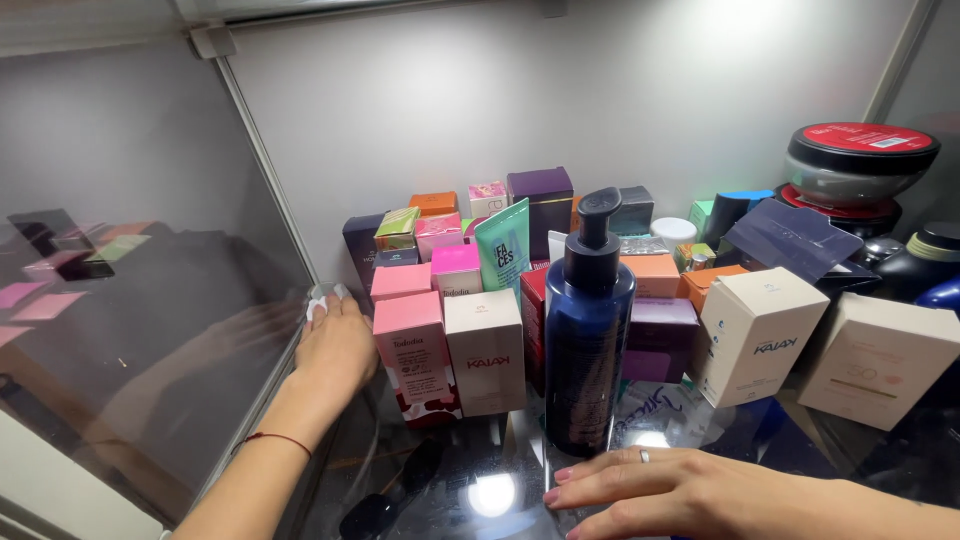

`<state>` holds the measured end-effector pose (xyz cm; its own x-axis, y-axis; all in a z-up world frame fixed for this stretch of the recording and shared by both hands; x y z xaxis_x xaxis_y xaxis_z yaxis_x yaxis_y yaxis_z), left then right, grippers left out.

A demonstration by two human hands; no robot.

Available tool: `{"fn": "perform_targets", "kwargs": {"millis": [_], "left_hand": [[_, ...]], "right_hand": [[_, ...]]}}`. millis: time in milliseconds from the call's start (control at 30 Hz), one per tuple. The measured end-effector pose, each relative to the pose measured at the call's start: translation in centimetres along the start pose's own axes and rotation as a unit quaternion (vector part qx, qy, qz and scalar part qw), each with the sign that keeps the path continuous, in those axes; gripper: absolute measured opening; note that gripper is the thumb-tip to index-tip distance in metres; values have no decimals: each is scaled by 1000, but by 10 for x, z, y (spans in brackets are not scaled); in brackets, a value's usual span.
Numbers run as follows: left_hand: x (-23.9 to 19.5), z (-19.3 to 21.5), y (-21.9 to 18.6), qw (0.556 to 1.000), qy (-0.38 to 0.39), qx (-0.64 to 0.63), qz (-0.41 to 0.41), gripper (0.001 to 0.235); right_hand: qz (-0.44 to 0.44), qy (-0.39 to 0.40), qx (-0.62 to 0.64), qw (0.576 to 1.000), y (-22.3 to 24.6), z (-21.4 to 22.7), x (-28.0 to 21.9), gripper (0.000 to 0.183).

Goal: Wiping down various cosmetic and cleaning product containers, including tubes, boxes, and bottles, using a white cloth to remove dust or residue.

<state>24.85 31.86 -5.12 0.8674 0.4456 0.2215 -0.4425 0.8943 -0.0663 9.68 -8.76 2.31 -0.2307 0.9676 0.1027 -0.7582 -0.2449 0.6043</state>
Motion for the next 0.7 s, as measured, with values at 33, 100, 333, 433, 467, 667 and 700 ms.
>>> {"fn": "perform_targets", "kwargs": {"millis": [33, 100, 333, 433, 467, 667, 700], "left_hand": [[-2, 5, -2, 1000, 1, 0, -2, 64], [-5, 12, -7, 999, 12, -48, -15, 61], [-48, 58, -45, 983, 88, -106, -124, 40], [-45, 50, -42, 987, 100, -62, -110, 51], [-34, 30, -22, 990, 138, -6, -29, 60], [-25, 3, 13, 965, 206, 128, 99, 85], [-26, 1, 15, 960, 219, 139, 102, 87]], "right_hand": [[-1, -1, 1, 1000, 0, 1, 0, 52], [0, -5, 0, 1000, 0, 3, 0, 48], [-2, -3, -4, 1000, -4, 2, 2, 49], [-6, -7, -3, 1000, -5, 3, 4, 47], [-9, -8, 10, 1000, -4, 3, 5, 52], [-1, -17, 21, 1000, -3, 6, 5, 54], [-4, -15, 20, 1000, -4, 6, 5, 54]]}}
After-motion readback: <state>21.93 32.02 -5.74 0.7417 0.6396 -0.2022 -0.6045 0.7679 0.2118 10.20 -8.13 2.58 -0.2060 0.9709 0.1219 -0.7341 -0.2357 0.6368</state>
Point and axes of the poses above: each hand's wrist, its own x-axis towards the middle knuckle, its own z-axis out of the back of the hand, y = z × x, the point moved 10 cm from there along x, towards the middle knuckle, and after that the axes turned 5 degrees about y, right-handed, at the moved point
